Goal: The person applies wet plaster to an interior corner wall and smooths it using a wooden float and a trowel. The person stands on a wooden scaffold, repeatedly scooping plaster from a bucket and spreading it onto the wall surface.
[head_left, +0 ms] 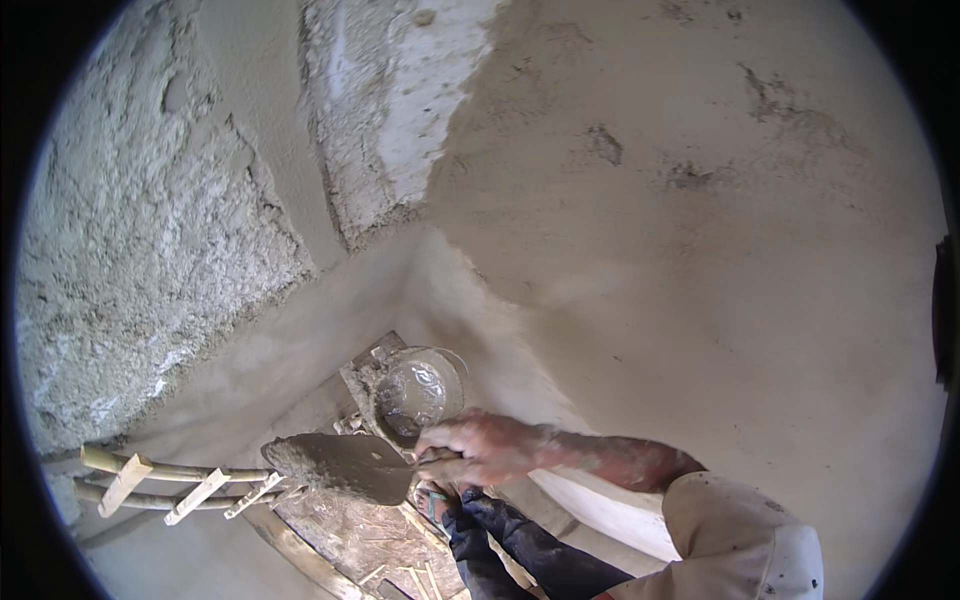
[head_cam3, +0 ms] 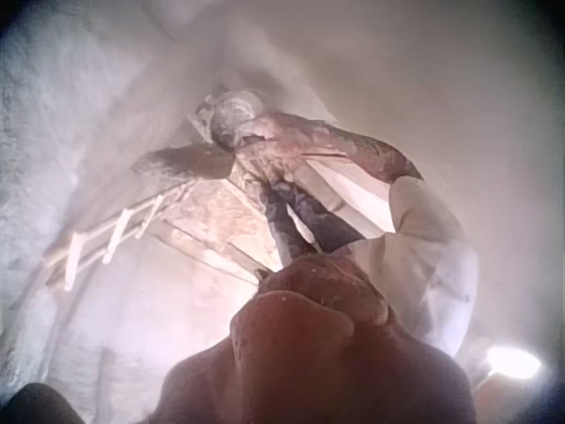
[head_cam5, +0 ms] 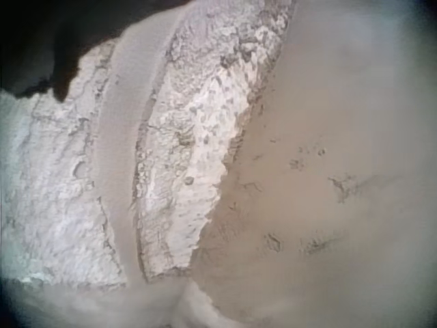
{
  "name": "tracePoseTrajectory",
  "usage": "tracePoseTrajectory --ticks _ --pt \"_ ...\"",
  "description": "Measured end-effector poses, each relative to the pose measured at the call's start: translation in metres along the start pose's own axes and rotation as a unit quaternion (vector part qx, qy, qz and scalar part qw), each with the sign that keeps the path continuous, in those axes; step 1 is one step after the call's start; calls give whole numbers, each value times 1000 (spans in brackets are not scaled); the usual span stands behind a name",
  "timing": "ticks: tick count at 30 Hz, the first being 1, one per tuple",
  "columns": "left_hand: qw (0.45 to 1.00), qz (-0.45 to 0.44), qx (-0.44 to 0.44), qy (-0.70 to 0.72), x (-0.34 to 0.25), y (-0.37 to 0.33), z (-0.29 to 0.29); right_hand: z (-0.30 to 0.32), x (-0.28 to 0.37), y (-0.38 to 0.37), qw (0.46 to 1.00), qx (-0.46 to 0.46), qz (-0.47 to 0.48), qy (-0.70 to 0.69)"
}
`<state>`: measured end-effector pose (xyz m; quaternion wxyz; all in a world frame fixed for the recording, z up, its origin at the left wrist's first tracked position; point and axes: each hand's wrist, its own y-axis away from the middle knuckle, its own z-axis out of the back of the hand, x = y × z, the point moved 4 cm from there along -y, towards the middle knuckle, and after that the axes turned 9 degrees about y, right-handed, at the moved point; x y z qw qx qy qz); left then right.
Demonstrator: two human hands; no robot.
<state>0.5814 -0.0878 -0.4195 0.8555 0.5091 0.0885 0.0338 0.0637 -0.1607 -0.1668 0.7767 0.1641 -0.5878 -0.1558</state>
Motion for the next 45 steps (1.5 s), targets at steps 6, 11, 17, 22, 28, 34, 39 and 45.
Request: tracePoseTrajectory --ticks 6,11,17,22,28,34,39,45 --pt "1000 10 -4 -9 23 33 14 147 -23 141 912 -365 -168 -85" --pt "999 36 -12 -29 78 53 21 156 12 209 773 -612 -163 8" --pt "947 -294 -109 -75 90 21 26 7 -170 160 864 -376 -255 -219" --pt "972 -173 -132 -85 72 -30 50 -156 -287 131 834 -285 -375 -289" --pt "992 -36 -116 -46 17 -89 35 -234 -332 131 853 -152 -436 -243" --pt "995 89 -35 10 97 -137 -83 -246 -381 105 843 -133 -463 -240" --pt "971 168 -18 169 173 -177 -243 -245 -433 111 842 -118 -497 -173" --pt "960 190 -28 205 187 -215 -374 -245 -466 99 851 -130 -500 -94"
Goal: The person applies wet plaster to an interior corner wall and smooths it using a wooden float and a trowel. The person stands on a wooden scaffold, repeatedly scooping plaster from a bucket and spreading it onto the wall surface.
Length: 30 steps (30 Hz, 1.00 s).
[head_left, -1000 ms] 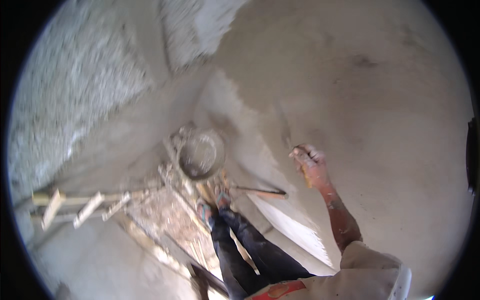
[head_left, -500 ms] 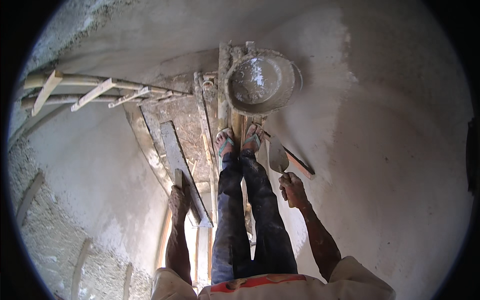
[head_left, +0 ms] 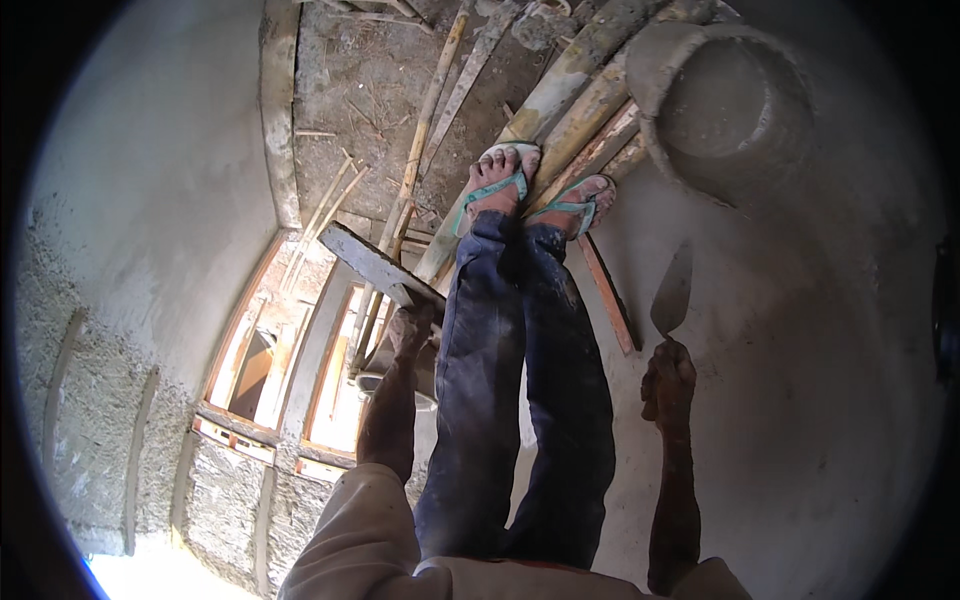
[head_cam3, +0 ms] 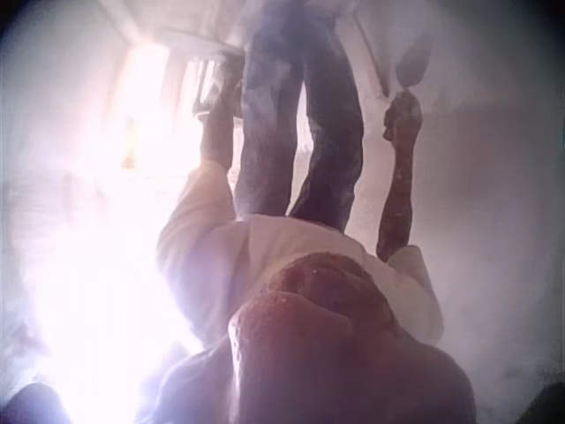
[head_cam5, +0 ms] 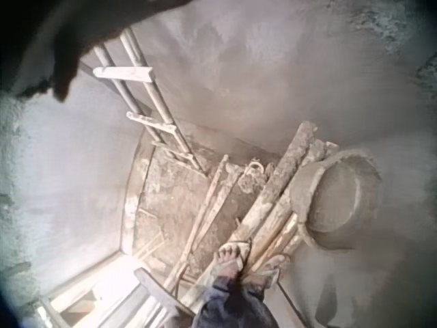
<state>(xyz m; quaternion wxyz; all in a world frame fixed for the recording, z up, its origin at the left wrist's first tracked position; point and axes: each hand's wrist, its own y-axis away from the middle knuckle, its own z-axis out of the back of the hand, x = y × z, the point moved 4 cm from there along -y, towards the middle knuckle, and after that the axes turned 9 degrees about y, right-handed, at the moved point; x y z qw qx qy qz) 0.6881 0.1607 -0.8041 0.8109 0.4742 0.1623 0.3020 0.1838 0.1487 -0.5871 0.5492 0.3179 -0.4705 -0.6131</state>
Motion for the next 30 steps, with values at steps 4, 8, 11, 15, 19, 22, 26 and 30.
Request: tracePoseTrajectory --ticks 4,8,11,15,19,22,26,30 --pt "967 -252 -33 -35 -184 -76 -57 -16 10 -14 999 -1 10 49" --pt "922 -355 -44 -146 -275 -110 -85 -10 36 -25 996 -25 29 84" --pt "908 -365 -54 -200 -261 -122 -82 -23 54 -21 994 -14 49 92" --pt "846 -432 -243 -197 -259 -118 -62 -31 60 -13 996 -20 58 72" --pt "921 -349 -32 -168 -298 -102 -59 -9 46 0 995 -66 32 65" --pt "943 -286 -55 -162 -279 -104 -42 -9 29 26 996 -31 -26 82" --pt "955 -296 23 2 -240 -61 -7 22 -16 58 997 -25 -52 57" --pt "929 -298 127 180 -233 -32 54 38 -12 72 990 -79 16 117"
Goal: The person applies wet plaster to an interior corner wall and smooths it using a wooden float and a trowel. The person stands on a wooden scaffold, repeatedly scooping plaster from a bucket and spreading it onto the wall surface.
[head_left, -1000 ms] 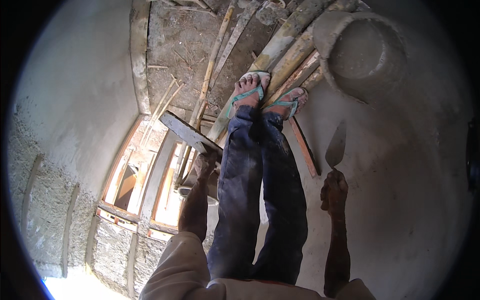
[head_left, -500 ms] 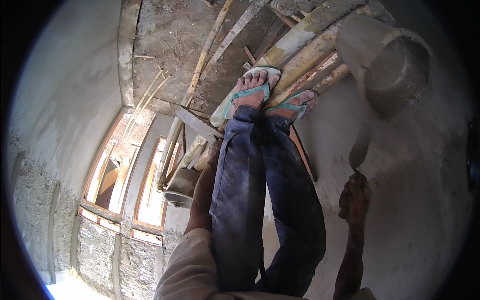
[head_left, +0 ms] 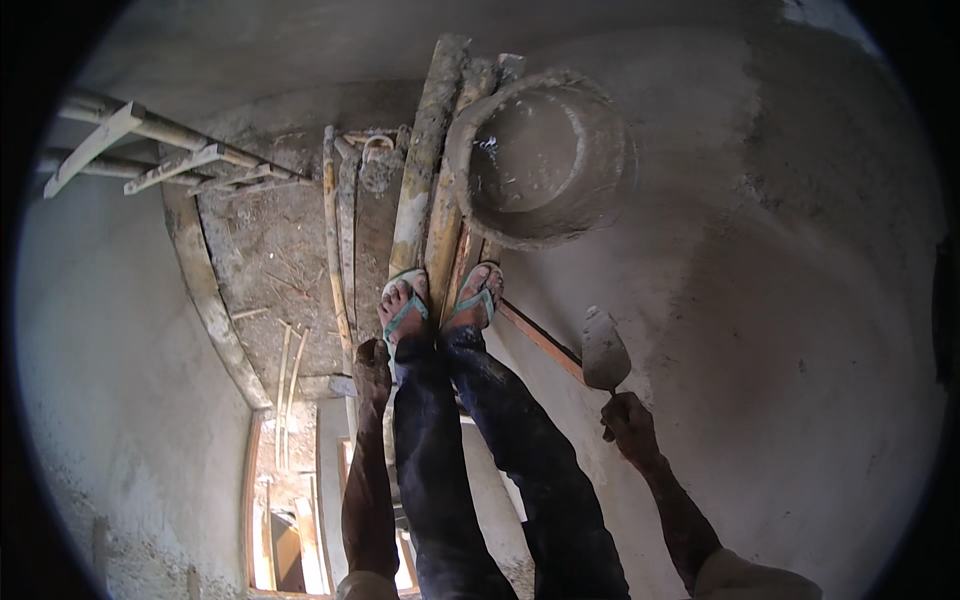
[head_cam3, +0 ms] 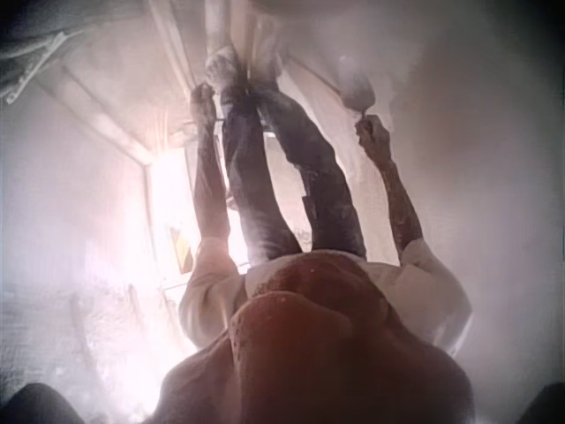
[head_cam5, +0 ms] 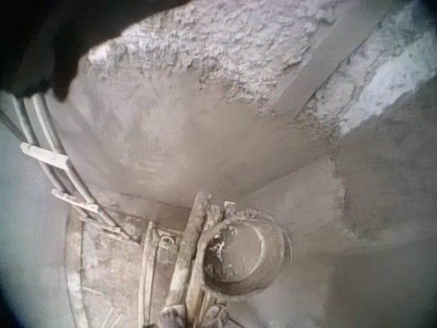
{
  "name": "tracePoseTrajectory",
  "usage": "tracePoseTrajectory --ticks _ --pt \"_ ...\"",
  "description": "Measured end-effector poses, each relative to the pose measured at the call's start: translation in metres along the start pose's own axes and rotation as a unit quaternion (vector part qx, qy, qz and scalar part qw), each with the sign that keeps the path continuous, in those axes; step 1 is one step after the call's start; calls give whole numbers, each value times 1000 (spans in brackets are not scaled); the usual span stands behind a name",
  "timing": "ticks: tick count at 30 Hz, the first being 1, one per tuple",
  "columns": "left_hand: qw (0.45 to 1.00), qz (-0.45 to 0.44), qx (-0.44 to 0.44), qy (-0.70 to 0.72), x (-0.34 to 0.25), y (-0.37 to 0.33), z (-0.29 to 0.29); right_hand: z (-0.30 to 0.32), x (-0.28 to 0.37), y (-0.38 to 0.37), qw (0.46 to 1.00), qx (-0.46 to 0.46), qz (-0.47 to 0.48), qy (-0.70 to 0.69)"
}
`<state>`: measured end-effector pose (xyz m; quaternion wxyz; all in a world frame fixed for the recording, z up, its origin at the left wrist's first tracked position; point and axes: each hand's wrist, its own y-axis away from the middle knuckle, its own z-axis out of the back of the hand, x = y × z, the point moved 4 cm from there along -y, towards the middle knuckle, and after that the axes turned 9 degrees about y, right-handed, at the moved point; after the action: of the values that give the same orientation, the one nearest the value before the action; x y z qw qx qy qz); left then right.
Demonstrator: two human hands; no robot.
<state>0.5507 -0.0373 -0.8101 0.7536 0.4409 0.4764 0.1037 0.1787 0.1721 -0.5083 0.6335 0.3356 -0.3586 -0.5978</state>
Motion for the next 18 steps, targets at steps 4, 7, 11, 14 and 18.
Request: tracePoseTrajectory --ticks 4,7,11,14,18 --pt "989 -9 32 146 -154 -47 7 26 74 -49 954 -119 230 151" --pt "983 -88 102 127 -264 -94 -40 68 141 -113 867 -240 309 308" --pt "980 -170 95 48 -326 -145 -52 86 255 -212 772 -282 296 487" --pt "992 -44 34 111 -336 -147 -82 100 286 -258 722 -283 335 535" --pt "995 -49 34 79 -329 -152 -80 65 280 -286 711 -188 355 577"
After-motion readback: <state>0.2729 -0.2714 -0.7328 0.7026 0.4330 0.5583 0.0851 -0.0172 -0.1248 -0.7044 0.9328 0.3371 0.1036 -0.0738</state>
